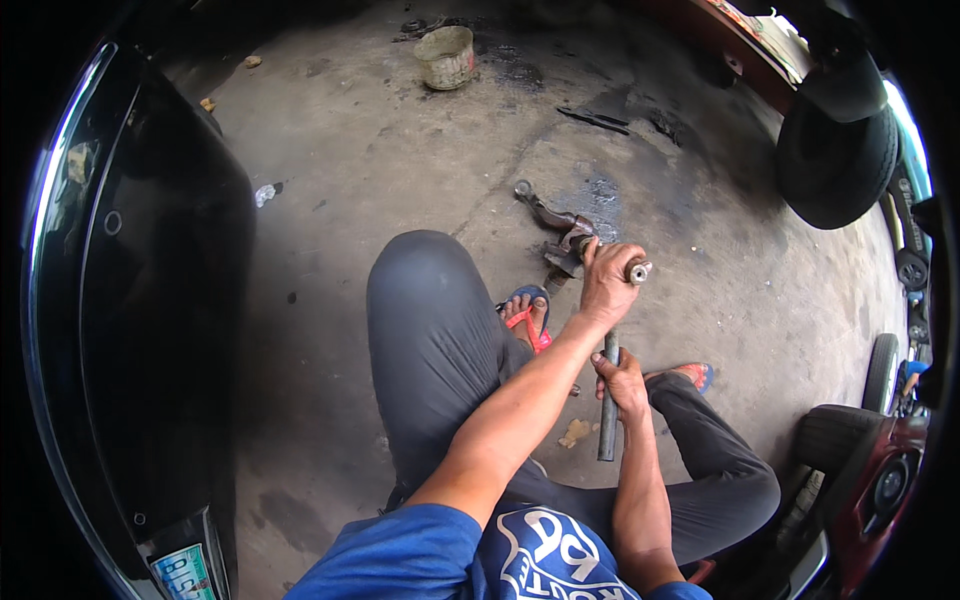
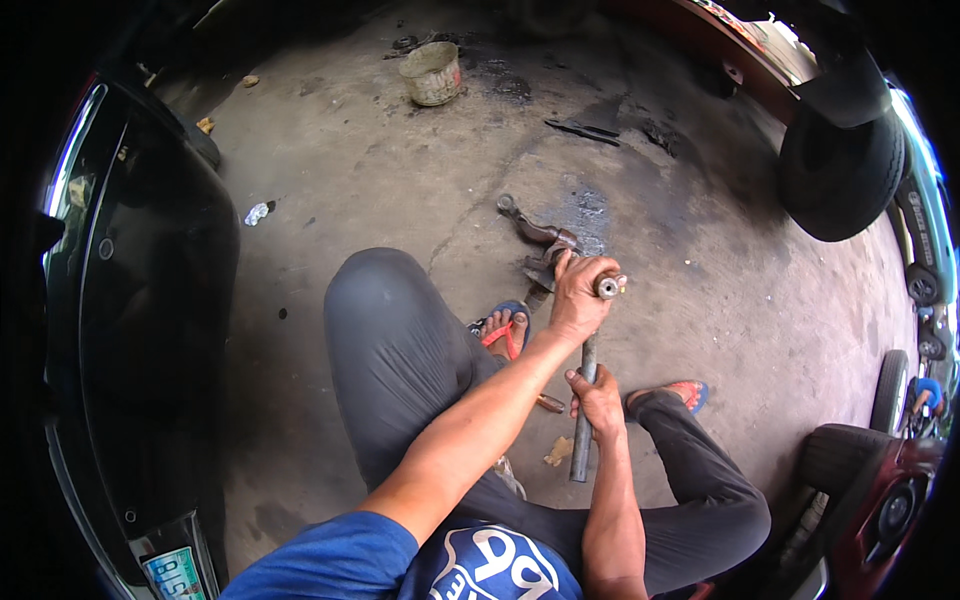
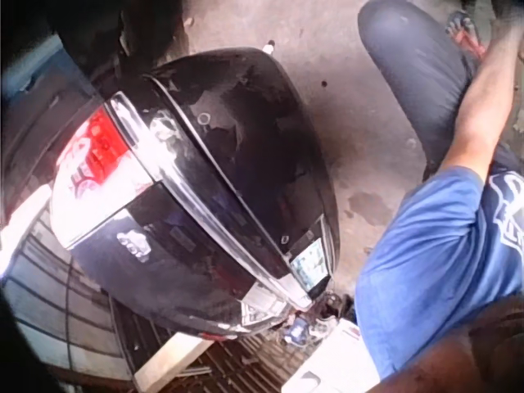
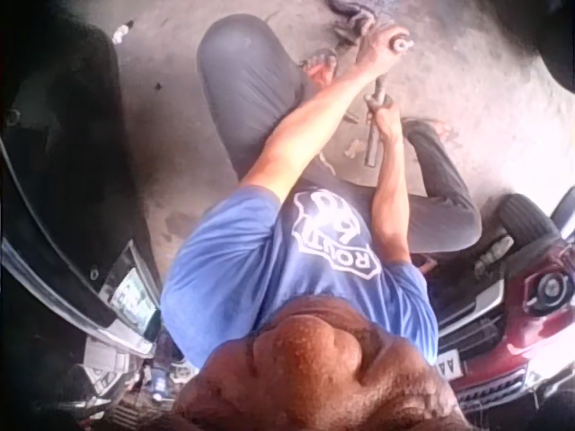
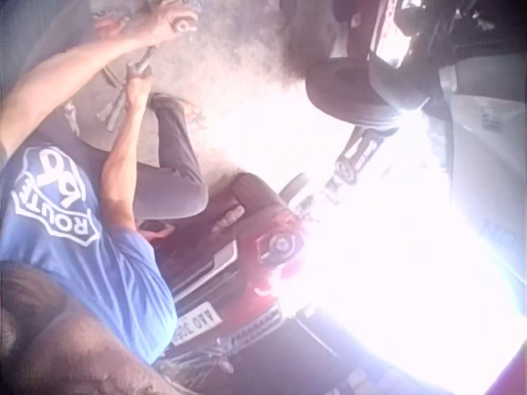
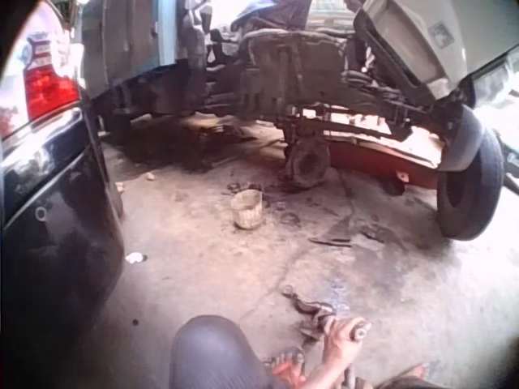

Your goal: The person walks through a cluttered garage, picks up a metal part, and sits on the floor. They use a hammer to strike the part repeatedly, then wipe it with a red cloth. The person continues hammering and wiping the part throughout the clip.

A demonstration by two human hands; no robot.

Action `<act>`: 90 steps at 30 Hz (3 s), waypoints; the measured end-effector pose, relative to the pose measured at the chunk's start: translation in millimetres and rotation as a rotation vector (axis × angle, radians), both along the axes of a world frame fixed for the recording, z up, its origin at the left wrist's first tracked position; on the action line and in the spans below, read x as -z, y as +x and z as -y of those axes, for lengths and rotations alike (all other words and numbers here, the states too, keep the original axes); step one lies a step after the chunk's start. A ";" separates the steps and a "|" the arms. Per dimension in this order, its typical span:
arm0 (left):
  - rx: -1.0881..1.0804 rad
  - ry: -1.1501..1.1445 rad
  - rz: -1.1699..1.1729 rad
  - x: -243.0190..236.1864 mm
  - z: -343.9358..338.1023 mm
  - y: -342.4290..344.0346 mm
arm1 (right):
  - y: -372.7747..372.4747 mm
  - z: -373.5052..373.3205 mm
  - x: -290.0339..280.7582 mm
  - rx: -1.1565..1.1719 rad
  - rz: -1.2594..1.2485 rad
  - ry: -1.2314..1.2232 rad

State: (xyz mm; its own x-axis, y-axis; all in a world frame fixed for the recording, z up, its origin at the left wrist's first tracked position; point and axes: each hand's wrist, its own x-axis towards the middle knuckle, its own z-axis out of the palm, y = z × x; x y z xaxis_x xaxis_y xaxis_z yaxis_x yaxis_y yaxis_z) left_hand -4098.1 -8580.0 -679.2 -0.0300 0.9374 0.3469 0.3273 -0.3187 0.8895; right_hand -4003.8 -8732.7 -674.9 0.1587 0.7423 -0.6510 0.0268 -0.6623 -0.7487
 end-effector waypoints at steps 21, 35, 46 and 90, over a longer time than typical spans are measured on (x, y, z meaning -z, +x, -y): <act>0.259 -0.240 0.674 -33.9 -77.0 -61.6 | 21.8 -6.6 -15.6 0.271 -0.061 0.109; 0.308 -0.283 0.312 -2.1 -64.6 -51.4 | 23.0 -4.8 -17.3 0.255 -0.056 0.106; 0.764 -0.393 -0.210 -36.7 -80.5 -54.6 | 21.0 -5.7 -17.1 0.174 -0.022 0.105; 0.955 -0.169 -0.429 -3.2 -97.0 -67.6 | -35.7 -30.7 -229.7 0.224 0.360 0.841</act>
